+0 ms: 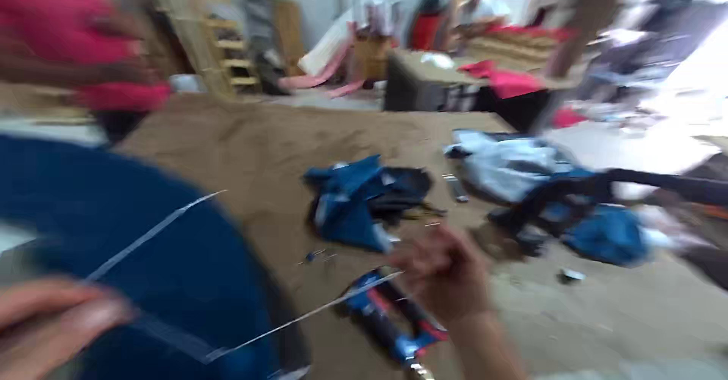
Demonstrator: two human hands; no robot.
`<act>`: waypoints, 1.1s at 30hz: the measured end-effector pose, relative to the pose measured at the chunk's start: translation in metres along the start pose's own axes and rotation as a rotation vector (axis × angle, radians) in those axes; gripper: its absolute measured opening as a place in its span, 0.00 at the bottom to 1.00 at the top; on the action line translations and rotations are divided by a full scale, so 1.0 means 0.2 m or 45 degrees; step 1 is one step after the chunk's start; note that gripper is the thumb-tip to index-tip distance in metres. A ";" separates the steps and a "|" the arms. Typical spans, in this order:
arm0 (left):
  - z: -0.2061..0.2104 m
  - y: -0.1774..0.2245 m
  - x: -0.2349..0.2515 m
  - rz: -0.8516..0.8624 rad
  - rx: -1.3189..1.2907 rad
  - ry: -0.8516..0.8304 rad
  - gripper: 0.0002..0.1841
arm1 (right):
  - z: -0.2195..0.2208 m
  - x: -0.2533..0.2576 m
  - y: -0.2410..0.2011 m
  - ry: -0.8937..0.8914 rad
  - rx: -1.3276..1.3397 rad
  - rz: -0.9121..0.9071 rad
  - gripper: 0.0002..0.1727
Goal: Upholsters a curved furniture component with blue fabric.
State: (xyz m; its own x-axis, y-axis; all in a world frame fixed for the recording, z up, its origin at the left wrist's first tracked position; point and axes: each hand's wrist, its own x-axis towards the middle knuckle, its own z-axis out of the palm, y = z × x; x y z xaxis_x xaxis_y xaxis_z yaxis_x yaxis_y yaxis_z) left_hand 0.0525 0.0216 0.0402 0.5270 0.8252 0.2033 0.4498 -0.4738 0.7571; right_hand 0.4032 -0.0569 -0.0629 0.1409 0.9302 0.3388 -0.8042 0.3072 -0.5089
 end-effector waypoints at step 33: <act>0.03 -0.33 -0.36 0.160 -0.094 0.260 0.22 | -0.24 -0.16 -0.09 0.234 -0.915 0.502 0.23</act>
State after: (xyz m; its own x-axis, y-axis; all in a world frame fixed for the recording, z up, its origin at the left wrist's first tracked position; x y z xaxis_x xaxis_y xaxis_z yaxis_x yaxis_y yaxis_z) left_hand -0.0113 -0.0078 -0.0280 0.4155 0.8099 0.4140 0.3322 -0.5589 0.7598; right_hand 0.4401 -0.0820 -0.1024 0.0688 0.9950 -0.0724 -0.2594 -0.0523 -0.9644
